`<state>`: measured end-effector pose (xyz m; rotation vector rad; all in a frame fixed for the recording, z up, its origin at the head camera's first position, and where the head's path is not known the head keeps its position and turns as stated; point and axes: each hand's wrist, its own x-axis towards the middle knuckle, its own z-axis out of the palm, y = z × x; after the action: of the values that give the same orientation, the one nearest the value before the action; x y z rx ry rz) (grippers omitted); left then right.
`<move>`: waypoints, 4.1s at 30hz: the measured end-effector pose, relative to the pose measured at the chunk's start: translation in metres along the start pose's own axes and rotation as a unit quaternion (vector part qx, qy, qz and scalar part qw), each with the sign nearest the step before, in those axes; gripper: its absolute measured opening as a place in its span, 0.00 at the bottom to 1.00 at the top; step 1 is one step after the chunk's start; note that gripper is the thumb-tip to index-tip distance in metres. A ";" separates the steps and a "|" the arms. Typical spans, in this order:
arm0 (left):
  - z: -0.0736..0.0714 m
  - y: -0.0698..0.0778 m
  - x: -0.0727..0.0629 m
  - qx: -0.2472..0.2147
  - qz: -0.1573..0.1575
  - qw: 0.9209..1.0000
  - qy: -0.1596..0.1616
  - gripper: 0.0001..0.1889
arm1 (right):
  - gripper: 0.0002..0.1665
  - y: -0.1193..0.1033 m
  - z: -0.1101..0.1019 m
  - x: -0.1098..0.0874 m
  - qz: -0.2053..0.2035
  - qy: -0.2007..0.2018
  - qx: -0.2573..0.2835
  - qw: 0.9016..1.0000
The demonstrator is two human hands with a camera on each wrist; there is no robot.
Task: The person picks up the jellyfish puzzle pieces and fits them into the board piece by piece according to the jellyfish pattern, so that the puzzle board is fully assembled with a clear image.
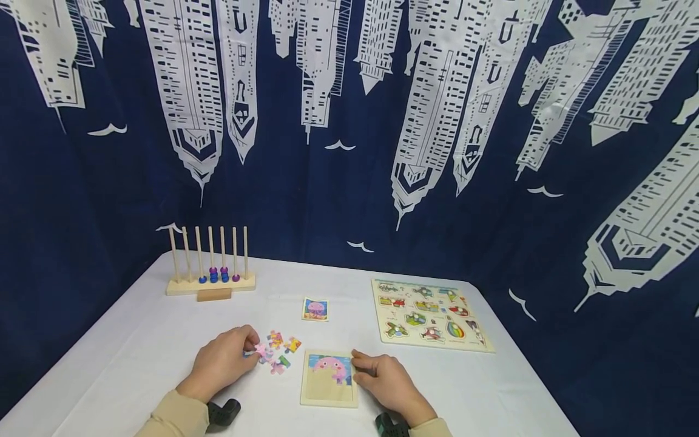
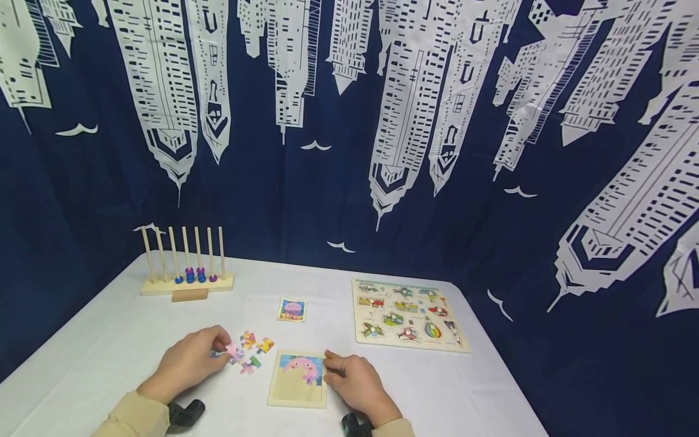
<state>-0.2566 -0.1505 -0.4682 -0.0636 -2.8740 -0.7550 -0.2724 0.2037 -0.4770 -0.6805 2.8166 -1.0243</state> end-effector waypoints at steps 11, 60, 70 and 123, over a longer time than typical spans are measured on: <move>0.003 0.000 0.002 -0.082 -0.015 0.996 0.025 0.12 | 0.22 0.001 0.001 0.000 -0.005 0.002 -0.007 1.000; 0.068 0.089 0.004 -0.171 0.139 0.974 -0.042 0.03 | 0.21 0.002 -0.004 -0.001 -0.014 0.008 -0.014 1.000; 0.081 0.089 -0.002 -0.132 0.166 0.977 -0.011 0.03 | 0.21 0.001 -0.002 -0.003 -0.008 0.003 -0.009 1.000; 0.074 0.091 -0.013 0.005 0.294 0.955 -0.025 0.18 | 0.21 0.003 -0.002 -0.001 -0.018 0.009 -0.017 1.000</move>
<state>-0.2477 -0.0349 -0.4897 -0.8992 -2.6639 -0.6149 -0.2732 0.2070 -0.4771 -0.7309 2.8533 -0.9953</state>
